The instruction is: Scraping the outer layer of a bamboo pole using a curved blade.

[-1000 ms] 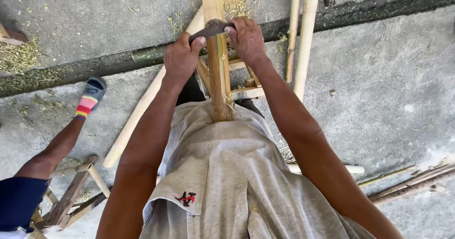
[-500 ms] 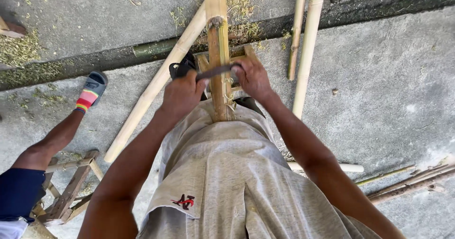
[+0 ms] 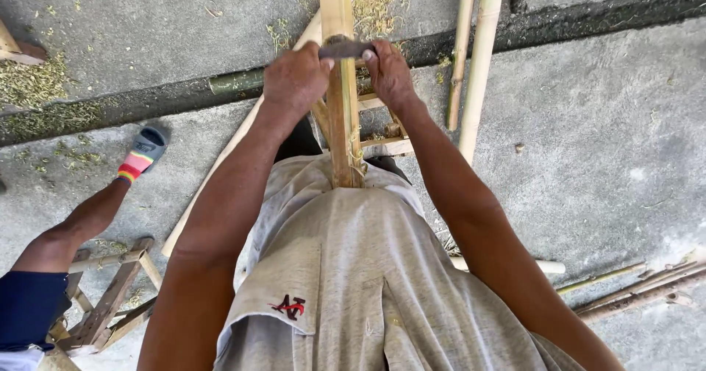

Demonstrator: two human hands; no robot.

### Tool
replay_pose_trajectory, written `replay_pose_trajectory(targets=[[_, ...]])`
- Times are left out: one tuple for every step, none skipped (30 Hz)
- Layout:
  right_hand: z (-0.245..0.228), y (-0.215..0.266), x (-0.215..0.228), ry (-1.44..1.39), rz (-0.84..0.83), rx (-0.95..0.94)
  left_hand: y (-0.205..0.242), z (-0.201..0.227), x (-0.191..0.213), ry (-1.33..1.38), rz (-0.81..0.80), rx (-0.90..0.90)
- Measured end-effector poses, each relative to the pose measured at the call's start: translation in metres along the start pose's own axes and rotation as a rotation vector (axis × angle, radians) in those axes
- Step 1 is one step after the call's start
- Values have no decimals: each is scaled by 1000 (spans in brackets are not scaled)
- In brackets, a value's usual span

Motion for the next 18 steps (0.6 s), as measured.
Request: replay_pose_trajectory(targets=[[-5,8,5,-1,2,5,11,7,7,-2,5,0],[-12,19,8,9,-6,-4,23,12,13,12,-121,65],[-17,30,12,20,-13,-12,36,18,18,26,-247,131],[-21,39,15,17,-15,-17,43,16,13,24,-252,132],[-26,48,19,30,23,25,51,15,8,33,-191,115],[-30,50,24,46,75,73,52,13,6,39,-119,89],[-32,49,24,44,87,73,49,9,2,33,-114,80],[-33,49,24,38,72,64,47,6,-1,35,-55,49],[-34,48,24,32,57,55,44,3,-5,37,5,18],[-29,40,19,30,62,61,40,5,1,34,12,16],[-23,32,12,30,-12,6,35,6,5,9,-37,44],[-16,29,6,31,-93,-59,33,8,8,-12,-98,72],[-12,19,7,30,-95,-64,24,8,8,-12,-104,72],[-11,10,6,40,-72,-12,20,6,9,10,-159,128],[-11,1,5,49,-49,39,17,4,9,34,-214,184],[-8,0,1,48,-43,40,14,-1,4,30,-211,180],[-6,-3,-2,45,32,123,10,-4,0,9,-78,106],[-3,0,-3,48,101,197,9,-6,-6,-5,44,31]])
Point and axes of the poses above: each hand's wrist, its own y-axis away from the middle knuckle, its own x-axis out of the back of the hand, z = x × y, the point moved 1 cm from there along -y, towards the middle knuckle, and after that the axes turned 8 degrees about z, right-handed, at the moved point
